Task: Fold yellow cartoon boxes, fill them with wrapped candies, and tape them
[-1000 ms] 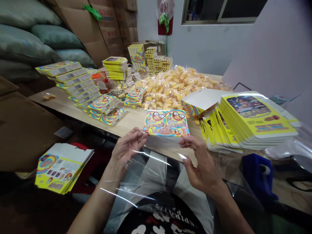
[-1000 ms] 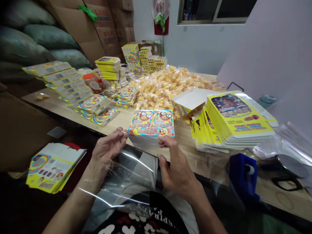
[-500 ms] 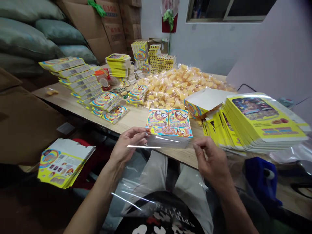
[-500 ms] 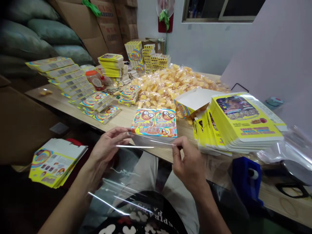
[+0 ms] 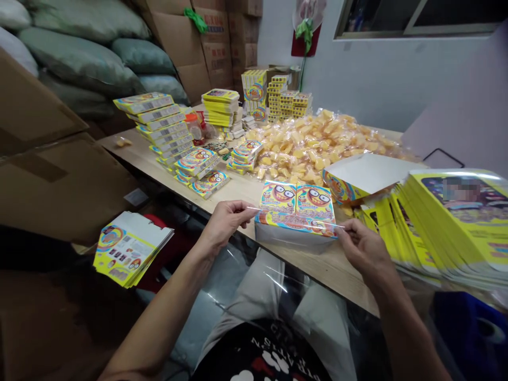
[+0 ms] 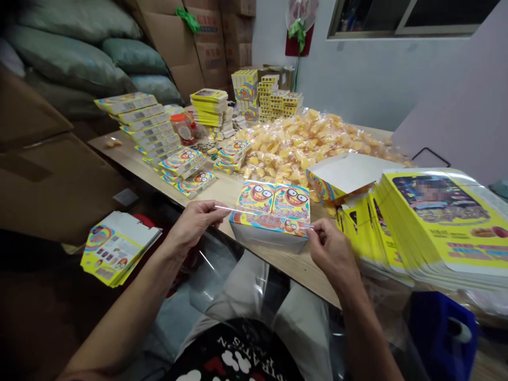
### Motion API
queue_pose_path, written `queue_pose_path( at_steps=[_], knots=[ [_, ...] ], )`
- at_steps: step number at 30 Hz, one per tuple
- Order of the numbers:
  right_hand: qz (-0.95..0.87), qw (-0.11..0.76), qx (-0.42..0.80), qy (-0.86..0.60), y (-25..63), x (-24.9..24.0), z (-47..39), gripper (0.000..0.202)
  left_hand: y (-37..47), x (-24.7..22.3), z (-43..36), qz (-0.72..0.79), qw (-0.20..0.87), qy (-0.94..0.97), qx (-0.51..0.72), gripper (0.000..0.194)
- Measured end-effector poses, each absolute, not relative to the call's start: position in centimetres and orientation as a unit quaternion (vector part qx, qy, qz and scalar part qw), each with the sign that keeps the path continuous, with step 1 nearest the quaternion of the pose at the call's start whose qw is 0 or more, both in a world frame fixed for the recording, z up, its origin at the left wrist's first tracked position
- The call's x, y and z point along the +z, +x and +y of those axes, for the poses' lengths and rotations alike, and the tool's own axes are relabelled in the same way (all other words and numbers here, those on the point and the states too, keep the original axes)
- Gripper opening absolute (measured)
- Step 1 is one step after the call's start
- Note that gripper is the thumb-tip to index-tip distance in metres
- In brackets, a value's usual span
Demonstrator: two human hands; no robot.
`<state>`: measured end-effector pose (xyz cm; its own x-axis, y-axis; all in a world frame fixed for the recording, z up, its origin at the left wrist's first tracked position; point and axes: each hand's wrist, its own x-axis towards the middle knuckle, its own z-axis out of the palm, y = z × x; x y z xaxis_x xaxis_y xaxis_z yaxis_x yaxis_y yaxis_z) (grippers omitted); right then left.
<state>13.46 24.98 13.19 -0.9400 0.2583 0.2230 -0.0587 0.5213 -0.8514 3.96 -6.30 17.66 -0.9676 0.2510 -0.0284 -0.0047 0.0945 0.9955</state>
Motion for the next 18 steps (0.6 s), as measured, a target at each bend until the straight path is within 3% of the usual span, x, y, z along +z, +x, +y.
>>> queue_pose_path(
  at_steps=[18],
  knots=[
    [-0.841,0.123,0.514,-0.116,13.2,13.0,24.8,0.026,2.6,15.4,-6.7,0.749,0.143,0.059,0.645,0.036]
  ],
)
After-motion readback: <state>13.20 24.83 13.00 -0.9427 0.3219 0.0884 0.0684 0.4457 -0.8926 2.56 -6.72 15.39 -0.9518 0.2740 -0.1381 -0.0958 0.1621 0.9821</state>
